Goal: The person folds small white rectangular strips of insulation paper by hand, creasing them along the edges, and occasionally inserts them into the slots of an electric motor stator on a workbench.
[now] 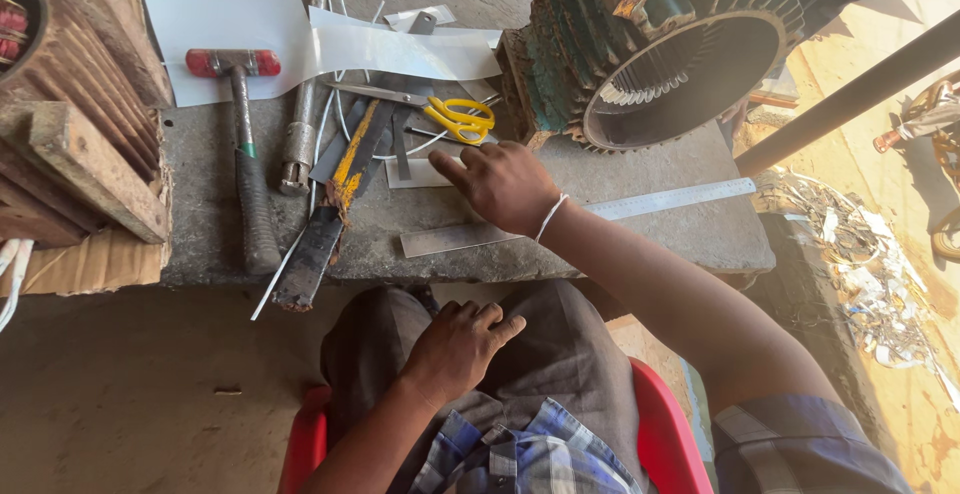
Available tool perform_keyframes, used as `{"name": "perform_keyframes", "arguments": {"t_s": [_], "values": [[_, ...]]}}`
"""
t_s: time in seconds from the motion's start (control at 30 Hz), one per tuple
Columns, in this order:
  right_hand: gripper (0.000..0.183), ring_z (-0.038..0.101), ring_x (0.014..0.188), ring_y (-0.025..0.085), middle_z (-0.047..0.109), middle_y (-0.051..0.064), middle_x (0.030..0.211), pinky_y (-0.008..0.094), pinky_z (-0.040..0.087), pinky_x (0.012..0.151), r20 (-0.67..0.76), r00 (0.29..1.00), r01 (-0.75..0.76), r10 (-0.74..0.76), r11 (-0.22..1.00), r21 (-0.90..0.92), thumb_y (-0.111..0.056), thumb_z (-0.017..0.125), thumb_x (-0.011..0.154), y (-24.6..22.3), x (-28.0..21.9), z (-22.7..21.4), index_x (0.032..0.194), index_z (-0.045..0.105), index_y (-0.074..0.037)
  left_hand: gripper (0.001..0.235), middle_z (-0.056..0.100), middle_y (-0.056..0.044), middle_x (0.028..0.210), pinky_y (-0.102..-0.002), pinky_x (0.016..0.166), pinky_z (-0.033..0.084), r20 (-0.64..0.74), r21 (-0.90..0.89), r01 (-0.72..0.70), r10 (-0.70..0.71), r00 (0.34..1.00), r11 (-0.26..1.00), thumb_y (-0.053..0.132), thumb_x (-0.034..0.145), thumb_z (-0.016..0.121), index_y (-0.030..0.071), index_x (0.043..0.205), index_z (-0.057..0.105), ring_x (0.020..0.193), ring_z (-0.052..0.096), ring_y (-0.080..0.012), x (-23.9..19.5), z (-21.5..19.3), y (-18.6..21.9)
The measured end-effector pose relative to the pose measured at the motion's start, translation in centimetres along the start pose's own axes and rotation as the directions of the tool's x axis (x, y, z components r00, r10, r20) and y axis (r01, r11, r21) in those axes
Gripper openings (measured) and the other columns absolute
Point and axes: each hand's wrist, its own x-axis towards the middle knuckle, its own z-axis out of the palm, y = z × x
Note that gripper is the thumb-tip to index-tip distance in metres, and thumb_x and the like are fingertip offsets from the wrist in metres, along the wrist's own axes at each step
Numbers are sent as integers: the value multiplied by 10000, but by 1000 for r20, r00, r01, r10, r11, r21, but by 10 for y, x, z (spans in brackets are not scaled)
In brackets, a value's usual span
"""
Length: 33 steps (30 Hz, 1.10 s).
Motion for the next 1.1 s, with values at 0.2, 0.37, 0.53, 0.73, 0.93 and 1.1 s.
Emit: {"name": "perform_keyframes", "arguments": {"t_s": [0.2,0.37,0.53,0.73,0.93,1.1], "values": [[385,662,769,224,678,59,841,380,551,681,-316,929,-144,196,973,180,-33,647,937,8,-24,-48,1315,663,-102,381,706,-56,1064,-421,890,525,-113,-19,-7,5,994,1000,80,918,580,167,1278,669,971,680,-250,-1,-3,0],[344,690,778,83,718,25,862,249,578,716,68,857,-304,511,394,867,-3,748,887,-36,-123,-75,1227,696,-23,256,720,-75,959,-319,737,619,-305,-758,-27,-318,897,652,220,1030,654,90,1249,685,846,727,-191,2,-11,20],[324,679,834,103,719,19,919,250,566,711,329,714,-325,618,-123,938,0,756,856,-96,-190,-21,1179,729,3,331,771,-106,1005,-288,735,616,-248,-896,-33,-437,865,442,225,980,688,21,1240,683,877,740,-143,3,-27,33],[237,644,763,118,739,70,903,269,523,644,466,561,-269,684,-382,884,-10,763,883,-121,-233,53,1111,743,51,255,786,-132,994,-276,765,602,-242,-807,42,-395,886,590,177,981,726,-30,1129,729,897,762,-169,1,-28,51],[159,704,800,131,782,86,890,262,565,705,500,585,-328,639,-377,866,3,717,878,-115,-253,81,1016,792,32,202,802,-103,929,-255,736,617,-162,-828,170,-518,840,535,179,933,779,7,1038,784,838,776,-155,6,-15,58],[114,713,882,130,770,65,933,269,569,772,262,690,-199,674,-172,965,5,739,876,-119,-251,72,976,790,23,184,815,-103,929,-245,744,605,-143,-820,229,-574,806,525,161,913,807,12,1022,801,838,777,-148,4,-17,67]]}}
